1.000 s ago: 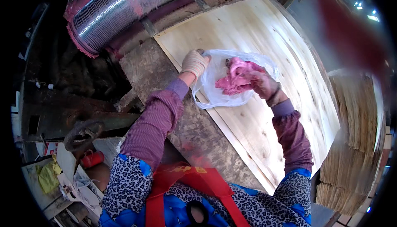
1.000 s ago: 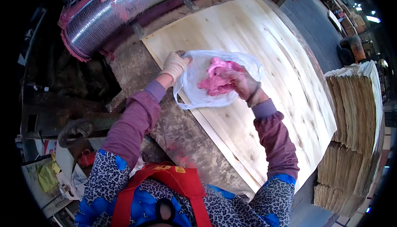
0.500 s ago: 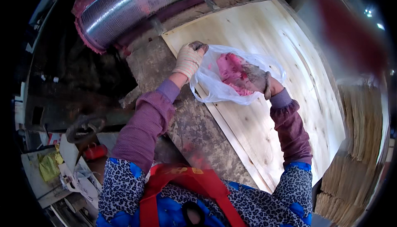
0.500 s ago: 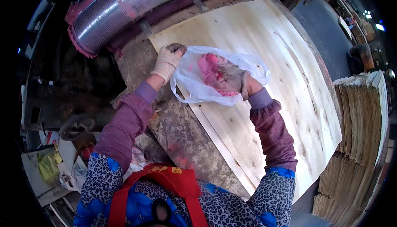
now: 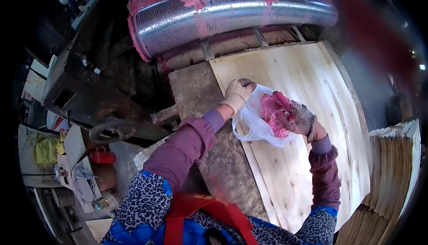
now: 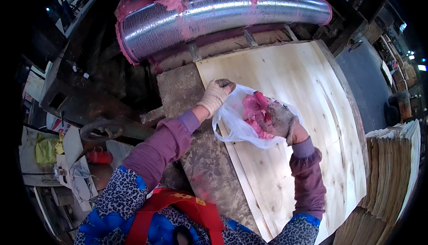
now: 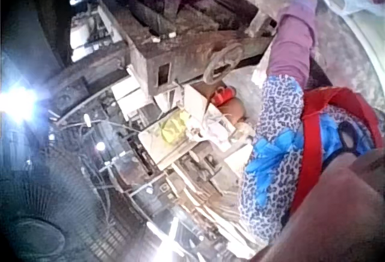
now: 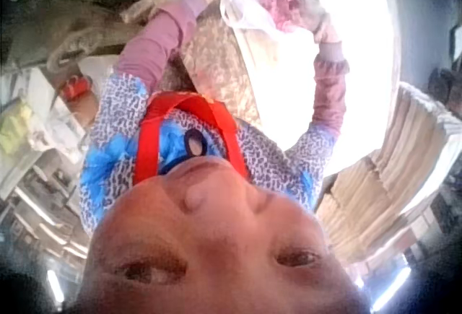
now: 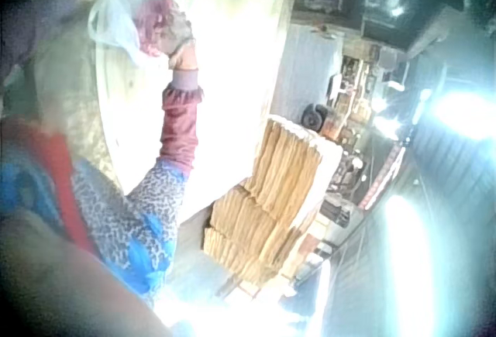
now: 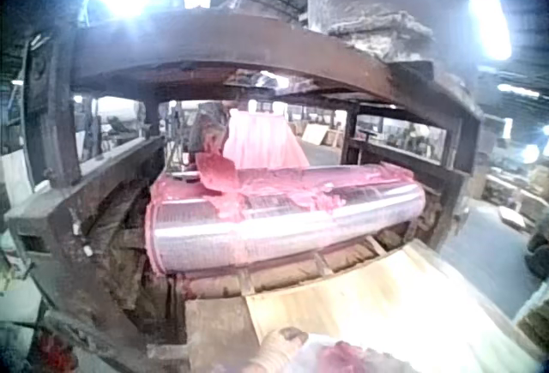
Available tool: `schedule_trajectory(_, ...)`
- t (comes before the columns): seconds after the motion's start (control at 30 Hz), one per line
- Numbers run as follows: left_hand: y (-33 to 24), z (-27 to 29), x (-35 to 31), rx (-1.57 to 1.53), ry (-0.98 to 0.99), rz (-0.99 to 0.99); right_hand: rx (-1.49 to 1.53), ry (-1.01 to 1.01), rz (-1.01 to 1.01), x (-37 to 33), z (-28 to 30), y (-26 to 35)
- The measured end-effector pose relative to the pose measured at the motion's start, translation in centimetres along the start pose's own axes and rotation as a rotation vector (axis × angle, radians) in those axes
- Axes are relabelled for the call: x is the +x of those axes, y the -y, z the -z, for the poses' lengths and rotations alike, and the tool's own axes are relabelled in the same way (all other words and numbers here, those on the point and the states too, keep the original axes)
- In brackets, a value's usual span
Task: The person applies a pink adhesive substance to the surface of plywood sheets by hand and using a mechanical roller, then stacks the sheets.
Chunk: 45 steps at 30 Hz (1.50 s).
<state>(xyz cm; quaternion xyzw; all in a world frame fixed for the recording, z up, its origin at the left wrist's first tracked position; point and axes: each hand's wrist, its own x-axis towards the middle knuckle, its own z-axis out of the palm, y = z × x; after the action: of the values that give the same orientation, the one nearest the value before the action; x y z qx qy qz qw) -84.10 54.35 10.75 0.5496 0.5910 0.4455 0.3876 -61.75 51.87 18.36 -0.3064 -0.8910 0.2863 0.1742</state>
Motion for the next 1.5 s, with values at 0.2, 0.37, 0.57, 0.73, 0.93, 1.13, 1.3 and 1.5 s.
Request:
schedule_trajectory(0.2, 0.6, -0.4, 0.1, -0.064, 0.02, 0.067, 0.492, -0.042, -0.093, -0.2, 0.0, -1.4)
schedule_trajectory(0.37, 0.6, 1.0, 0.4, -0.193, 0.008, 0.149, 0.637, 0.03, -0.11, 1.1, 3.6, 1.4)
schedule_trajectory(0.57, 2.3, 0.3, -0.6, -0.146, 0.068, 0.066, 0.775, -0.115, -0.311, 0.5, 1.3, 1.0)
schedule_trajectory(0.73, 6.2, 4.1, -0.6, 0.332, 0.085, -0.374, 1.106, -0.231, -0.181, 2.0, 3.0, 1.7)
schedule_trajectory(0.93, 10.1, 12.0, -2.6, 0.751, -0.22, -0.218, 1.441, -0.441, -0.195, 5.3, 4.4, 2.1)
schedule_trajectory(1.13, 14.4, 14.1, -3.5, 1.085, -0.087, -0.4, 1.367, -0.412, -0.026, 11.6, 6.9, 1.8)
schedule_trajectory(1.3, 14.1, 14.2, -3.1, 0.963, -0.054, -0.398, 1.145, -0.39, 0.148, 17.7, 10.9, -0.9)
schedule_trajectory(1.5, 14.0, 14.8, -3.2, 0.976, -0.007, -0.294, 0.793, -0.487, 0.23, 30.6, 15.7, -5.3)
